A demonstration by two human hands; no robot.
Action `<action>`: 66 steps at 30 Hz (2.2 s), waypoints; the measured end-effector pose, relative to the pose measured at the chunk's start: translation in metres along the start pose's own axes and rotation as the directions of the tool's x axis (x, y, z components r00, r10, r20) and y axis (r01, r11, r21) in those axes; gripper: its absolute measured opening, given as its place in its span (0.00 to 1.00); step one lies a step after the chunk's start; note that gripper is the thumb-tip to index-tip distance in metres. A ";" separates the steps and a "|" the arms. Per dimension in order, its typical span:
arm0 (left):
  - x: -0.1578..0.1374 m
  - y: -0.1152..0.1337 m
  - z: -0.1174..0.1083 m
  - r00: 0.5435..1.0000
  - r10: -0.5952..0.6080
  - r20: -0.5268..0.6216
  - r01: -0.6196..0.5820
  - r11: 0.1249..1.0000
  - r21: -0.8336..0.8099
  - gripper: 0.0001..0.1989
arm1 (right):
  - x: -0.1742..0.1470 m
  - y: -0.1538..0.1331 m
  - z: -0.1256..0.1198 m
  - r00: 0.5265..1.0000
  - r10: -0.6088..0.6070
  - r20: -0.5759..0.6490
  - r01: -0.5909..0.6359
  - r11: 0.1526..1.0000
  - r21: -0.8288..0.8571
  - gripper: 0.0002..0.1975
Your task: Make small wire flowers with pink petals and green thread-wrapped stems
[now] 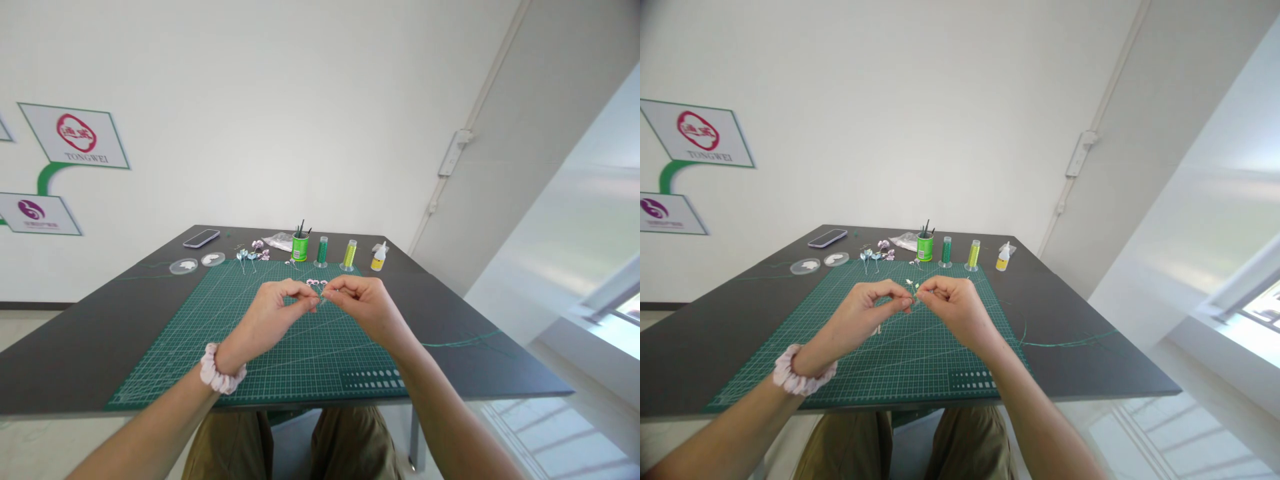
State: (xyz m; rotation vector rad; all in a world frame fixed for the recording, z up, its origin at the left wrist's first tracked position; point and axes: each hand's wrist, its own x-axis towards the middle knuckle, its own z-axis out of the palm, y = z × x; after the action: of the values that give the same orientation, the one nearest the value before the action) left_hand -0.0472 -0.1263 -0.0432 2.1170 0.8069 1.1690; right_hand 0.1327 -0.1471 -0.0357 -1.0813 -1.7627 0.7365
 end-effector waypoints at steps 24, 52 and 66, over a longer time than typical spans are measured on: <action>0.004 -0.002 -0.010 0.992 -0.125 0.005 0.126 0.990 -0.068 0.09 | -0.005 -0.003 -0.006 0.994 -0.049 -0.097 0.049 0.999 0.000 0.05; 0.008 0.005 -0.005 0.971 -0.232 0.050 0.230 0.867 -0.442 0.06 | -0.005 0.000 0.000 0.951 -0.264 -0.160 0.229 0.951 -0.208 0.09; 0.007 0.008 -0.003 0.966 -0.248 0.077 0.258 0.883 -0.392 0.07 | -0.005 0.001 0.001 0.979 -0.161 -0.126 0.160 0.987 -0.014 0.10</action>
State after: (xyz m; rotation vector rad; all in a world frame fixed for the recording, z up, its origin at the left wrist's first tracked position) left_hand -0.0453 -0.1251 -0.0323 1.6328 0.7342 1.0596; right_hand 0.1333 -0.1509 -0.0392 -0.9537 -1.7201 0.5542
